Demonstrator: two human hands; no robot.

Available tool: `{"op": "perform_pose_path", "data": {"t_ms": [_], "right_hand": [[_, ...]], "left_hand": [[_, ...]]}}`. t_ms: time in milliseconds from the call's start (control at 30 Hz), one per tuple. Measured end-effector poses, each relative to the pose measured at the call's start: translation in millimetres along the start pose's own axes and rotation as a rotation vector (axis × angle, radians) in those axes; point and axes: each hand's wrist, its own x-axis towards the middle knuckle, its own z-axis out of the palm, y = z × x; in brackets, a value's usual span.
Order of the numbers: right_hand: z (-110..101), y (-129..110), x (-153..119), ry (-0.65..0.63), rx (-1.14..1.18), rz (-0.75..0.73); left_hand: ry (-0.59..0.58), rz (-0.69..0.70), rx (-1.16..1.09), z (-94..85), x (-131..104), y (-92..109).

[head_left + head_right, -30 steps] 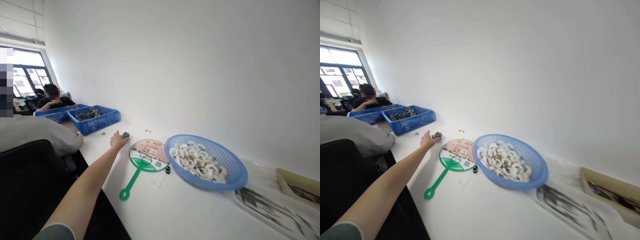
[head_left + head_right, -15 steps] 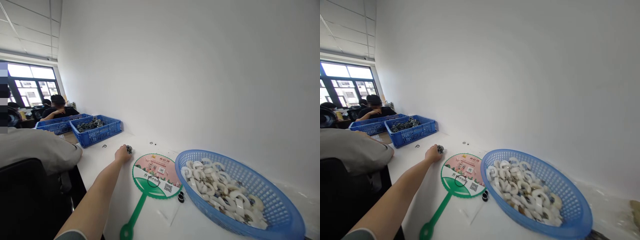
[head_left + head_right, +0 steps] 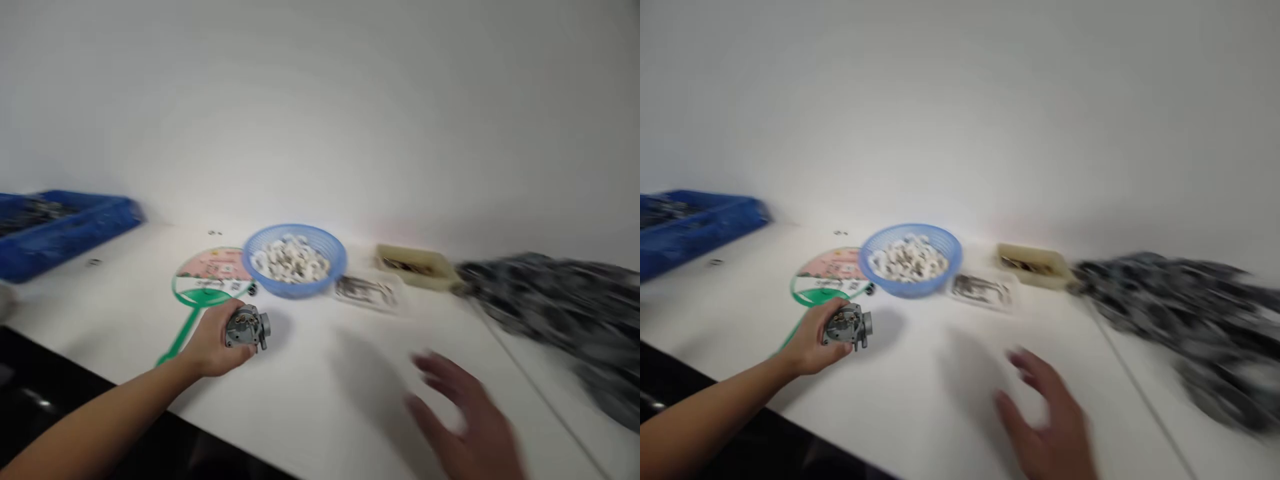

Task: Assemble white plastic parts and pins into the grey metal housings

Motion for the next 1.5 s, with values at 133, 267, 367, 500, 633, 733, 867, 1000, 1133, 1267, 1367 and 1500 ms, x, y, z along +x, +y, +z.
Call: {"op": "perform_pose_path", "data": {"t_ms": [133, 267, 367, 500, 633, 733, 867, 1000, 1133, 1267, 1367, 1500], "right_hand": [[10, 8, -5, -0.454, 0.203, -0.122], [27, 25, -1, -0.598, 0.434, -0.143], [29, 32, -5, -0.585, 0.423, -0.101], [29, 32, -9, -0.528, 0.298, -0.056], [27, 25, -5, -0.483, 0.248, 0.010], [24, 20, -3, -0.485, 0.247, 0.101], [25, 19, -5, -0.440, 0.152, 0.228], [26, 21, -7, -0.430, 0.152, 0.254], [24, 21, -6, -0.462, 0.185, 0.276], [24, 23, -5, -0.481, 0.171, 0.285], [26, 26, -5, -0.476, 0.177, 0.292], [27, 29, -6, -0.461, 0.169, 0.271]], "left_hand": [[-0.317, 0.034, -0.090, 76.6, -5, 61], [-0.385, 0.052, -0.151, 134.3, 5, 79], [-0.388, 0.049, -0.189, 152.1, 11, 77], [-0.394, 0.155, -0.183, 154.9, 10, 75], [-0.372, 0.204, -0.140, 156.1, 7, 75], [-0.301, 0.261, -0.105, 158.1, 6, 70], [0.019, 0.334, -0.044, 151.0, 10, 58], [0.385, 0.218, 0.014, 120.8, 24, 51], [0.515, 0.035, 0.127, 74.6, 65, 50], [0.313, -0.223, 0.315, 41.5, 129, 42], [0.153, -0.325, 0.425, 34.4, 164, 41], [0.101, -0.212, 0.327, 44.1, 147, 86]]}}
